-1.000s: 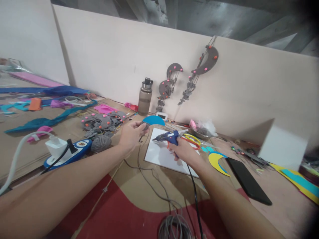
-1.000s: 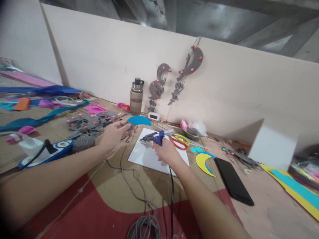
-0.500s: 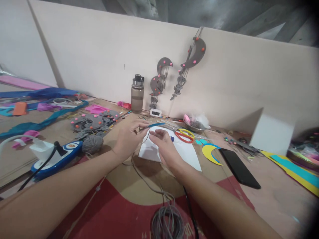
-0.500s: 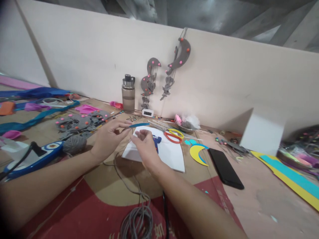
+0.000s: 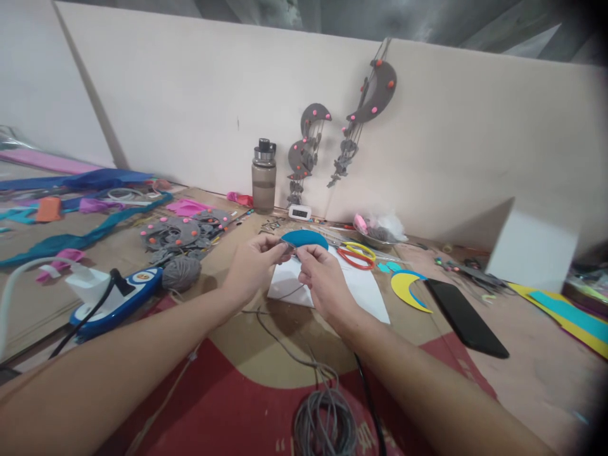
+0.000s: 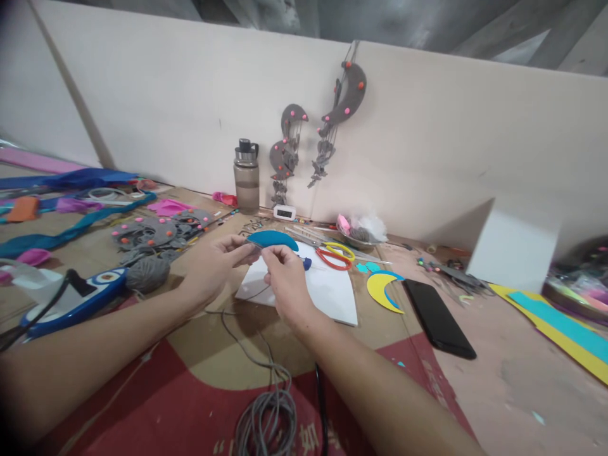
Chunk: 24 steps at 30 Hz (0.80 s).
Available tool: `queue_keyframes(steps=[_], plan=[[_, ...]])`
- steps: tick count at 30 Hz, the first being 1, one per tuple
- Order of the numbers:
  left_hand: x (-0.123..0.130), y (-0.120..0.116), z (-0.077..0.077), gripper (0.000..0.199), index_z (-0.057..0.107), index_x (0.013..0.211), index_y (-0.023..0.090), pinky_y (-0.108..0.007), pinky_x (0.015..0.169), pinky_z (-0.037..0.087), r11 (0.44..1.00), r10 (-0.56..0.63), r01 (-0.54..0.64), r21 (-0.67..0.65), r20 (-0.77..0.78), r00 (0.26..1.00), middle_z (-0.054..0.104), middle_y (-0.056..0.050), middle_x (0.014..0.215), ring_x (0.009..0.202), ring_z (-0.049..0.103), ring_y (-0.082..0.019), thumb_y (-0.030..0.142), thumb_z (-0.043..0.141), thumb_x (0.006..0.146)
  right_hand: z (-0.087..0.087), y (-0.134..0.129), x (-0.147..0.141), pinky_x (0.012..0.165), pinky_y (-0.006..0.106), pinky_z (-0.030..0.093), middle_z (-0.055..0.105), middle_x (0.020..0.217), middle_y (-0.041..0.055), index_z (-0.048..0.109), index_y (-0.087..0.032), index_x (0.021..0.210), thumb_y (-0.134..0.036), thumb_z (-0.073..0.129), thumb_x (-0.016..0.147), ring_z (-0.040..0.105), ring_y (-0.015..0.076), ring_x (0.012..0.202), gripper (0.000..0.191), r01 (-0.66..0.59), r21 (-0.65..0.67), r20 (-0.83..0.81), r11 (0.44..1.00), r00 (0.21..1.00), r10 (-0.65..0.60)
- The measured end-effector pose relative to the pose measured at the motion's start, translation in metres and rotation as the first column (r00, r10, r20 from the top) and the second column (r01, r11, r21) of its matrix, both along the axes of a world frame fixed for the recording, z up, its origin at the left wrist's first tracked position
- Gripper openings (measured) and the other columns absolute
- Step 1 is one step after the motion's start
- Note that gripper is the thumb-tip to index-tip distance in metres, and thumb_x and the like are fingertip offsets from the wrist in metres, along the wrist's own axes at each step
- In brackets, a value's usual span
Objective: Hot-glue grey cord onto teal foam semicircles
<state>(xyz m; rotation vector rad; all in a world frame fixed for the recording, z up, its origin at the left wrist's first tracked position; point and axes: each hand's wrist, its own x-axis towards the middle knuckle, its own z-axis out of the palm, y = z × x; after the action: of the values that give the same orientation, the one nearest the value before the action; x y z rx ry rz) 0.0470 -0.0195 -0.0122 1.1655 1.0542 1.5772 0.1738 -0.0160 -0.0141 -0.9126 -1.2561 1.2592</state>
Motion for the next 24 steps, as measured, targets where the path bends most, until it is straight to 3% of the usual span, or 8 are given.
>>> queue_keyframes(steps=[3, 6, 10, 24], plan=[[0.003, 0.0, -0.004, 0.022, 0.064, 0.078, 0.012, -0.033, 0.081, 0.051, 0.998, -0.063, 0.065, -0.011, 0.129, 0.99, 0.07, -0.007, 0.079, 0.076, 0.065, -0.016, 0.028, 0.072, 0.066, -0.008, 0.005, 0.002, 0.05, 0.019, 0.034, 0.055, 0.074, -0.002, 0.058, -0.018, 0.078, -0.04, 0.059, 0.074, 0.043, 0.0079, 0.06, 0.022, 0.05, 0.005, 0.024, 0.999, 0.998, -0.05], [0.004, -0.001, -0.005, 0.02, 0.062, 0.077, 0.012, -0.036, 0.084, 0.051, 0.994, -0.102, 0.107, -0.017, 0.194, 0.976, 0.069, -0.006, 0.08, 0.078, 0.066, -0.016, 0.027, 0.071, 0.067, -0.012, 0.007, 0.005, 0.057, 0.022, 0.037, 0.059, 0.076, -0.0007, 0.059, -0.018, 0.078, -0.04, 0.057, 0.076, 0.049, 0.0105, 0.066, 0.022, 0.107, 0.107, 0.101, 0.988, 0.988, -0.118], [0.004, -0.002, -0.005, 0.02, 0.062, 0.078, 0.012, -0.037, 0.083, 0.051, 0.991, -0.118, 0.129, -0.035, 0.215, 0.969, 0.067, -0.005, 0.079, 0.077, 0.065, -0.015, 0.028, 0.07, 0.068, -0.014, 0.006, 0.007, 0.061, 0.025, 0.037, 0.061, 0.075, -0.0014, 0.06, -0.019, 0.078, -0.039, 0.055, 0.078, 0.049, 0.0114, 0.066, 0.02, 0.141, 0.183, 0.173, 0.973, 0.97, -0.173], [0.006, -0.005, -0.001, 0.016, 0.06, 0.072, 0.012, -0.036, 0.082, 0.053, 0.992, -0.104, 0.12, -0.033, 0.301, 0.948, 0.067, -0.004, 0.076, 0.077, 0.066, -0.016, 0.026, 0.067, 0.07, -0.014, 0.006, 0.01, 0.065, 0.027, 0.038, 0.063, 0.077, -0.0004, 0.059, -0.019, 0.079, -0.037, 0.055, 0.079, 0.052, 0.0133, 0.069, 0.018, 0.184, 0.201, 0.258, 0.962, 0.938, -0.233]])
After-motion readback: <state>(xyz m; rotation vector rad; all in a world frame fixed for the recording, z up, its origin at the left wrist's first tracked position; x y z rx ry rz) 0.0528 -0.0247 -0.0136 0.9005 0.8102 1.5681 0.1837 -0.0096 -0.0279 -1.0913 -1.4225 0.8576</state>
